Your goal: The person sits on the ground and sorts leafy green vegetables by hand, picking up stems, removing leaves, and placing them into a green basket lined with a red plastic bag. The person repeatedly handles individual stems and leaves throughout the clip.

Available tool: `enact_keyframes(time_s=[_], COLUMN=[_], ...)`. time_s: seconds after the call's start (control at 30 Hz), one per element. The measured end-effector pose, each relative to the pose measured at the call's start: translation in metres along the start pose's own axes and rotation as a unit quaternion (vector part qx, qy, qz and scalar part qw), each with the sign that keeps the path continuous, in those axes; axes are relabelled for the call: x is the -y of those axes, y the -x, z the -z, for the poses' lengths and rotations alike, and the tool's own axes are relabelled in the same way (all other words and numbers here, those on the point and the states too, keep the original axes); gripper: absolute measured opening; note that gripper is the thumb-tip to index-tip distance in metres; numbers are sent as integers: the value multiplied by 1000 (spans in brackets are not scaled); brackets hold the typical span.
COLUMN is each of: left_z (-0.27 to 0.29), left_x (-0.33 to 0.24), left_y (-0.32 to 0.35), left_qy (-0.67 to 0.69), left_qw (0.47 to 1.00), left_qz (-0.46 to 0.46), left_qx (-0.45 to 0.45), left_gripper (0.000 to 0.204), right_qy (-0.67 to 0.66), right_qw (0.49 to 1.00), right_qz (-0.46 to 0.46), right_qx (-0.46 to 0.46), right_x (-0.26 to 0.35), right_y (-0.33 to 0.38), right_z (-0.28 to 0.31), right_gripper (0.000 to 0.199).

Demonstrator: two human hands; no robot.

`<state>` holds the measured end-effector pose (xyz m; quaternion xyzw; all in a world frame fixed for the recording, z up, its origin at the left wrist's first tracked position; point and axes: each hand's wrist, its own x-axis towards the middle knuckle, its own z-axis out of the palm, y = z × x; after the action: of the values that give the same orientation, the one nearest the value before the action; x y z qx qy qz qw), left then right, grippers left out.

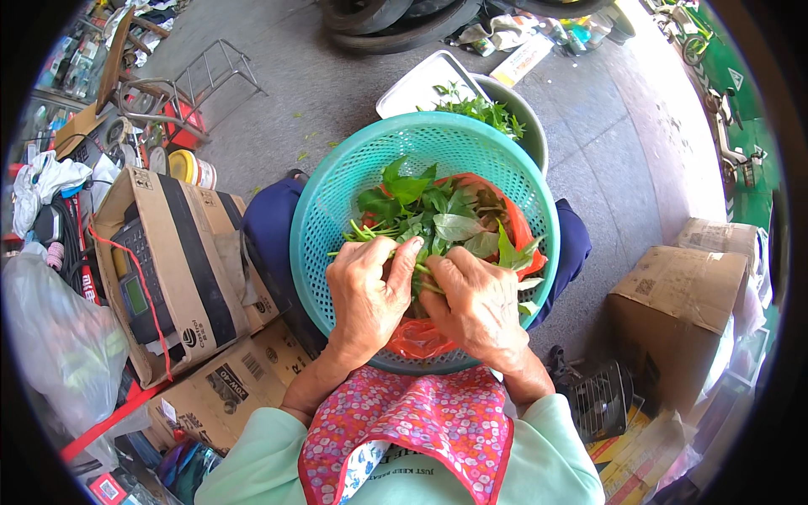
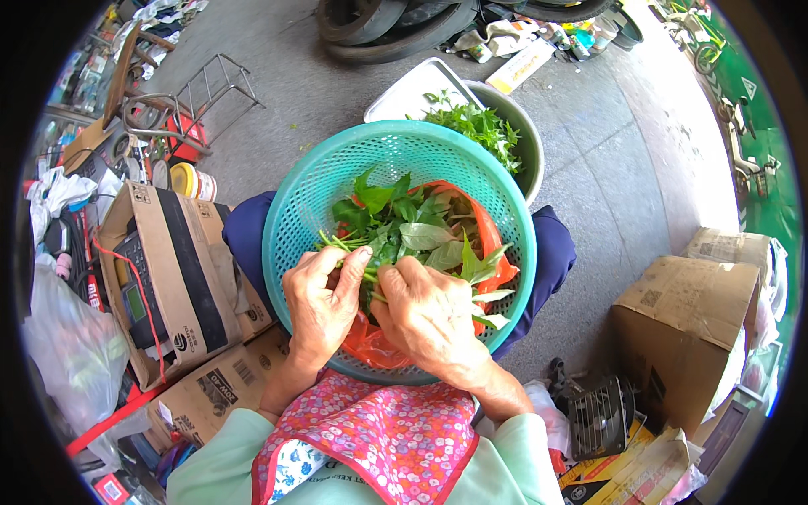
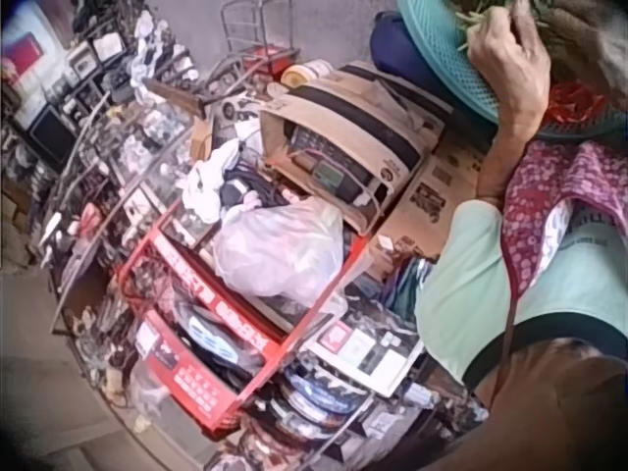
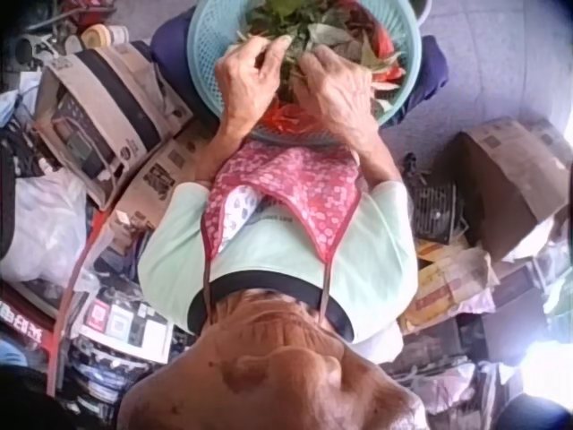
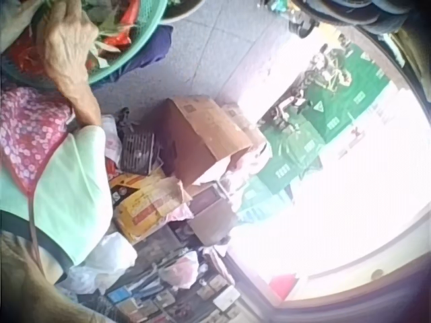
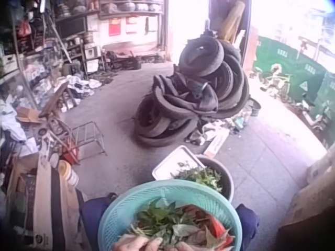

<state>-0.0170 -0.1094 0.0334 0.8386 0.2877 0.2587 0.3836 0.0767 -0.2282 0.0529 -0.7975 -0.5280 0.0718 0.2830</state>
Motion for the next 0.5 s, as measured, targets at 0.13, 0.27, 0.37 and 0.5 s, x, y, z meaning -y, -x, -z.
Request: enact_keyframes(time_s=[0.13,0.27,0.37,0.5], left_z=[7,21,27,30], left_x=[0,-11,-10,-14], left_y=[2,-4,-11,-25], left_qy=[46,217,313,460], left_qw=[999,964,933,857], left_qz=[12,143,159,201], left_qx=[12,63,82,113], left_gripper=[24,27,29,33], right_qy=[14,4,1,-31], right_qw=[999,991,975,952], right_qz=[31,106,151,142], right_qx=[-1,-77,-161,-269], right_x=[1,-6,-8,-6], right_y=[-2,-14,-27,-47], right_z=[0,3,11,10], right_gripper=[23,29,38,31])
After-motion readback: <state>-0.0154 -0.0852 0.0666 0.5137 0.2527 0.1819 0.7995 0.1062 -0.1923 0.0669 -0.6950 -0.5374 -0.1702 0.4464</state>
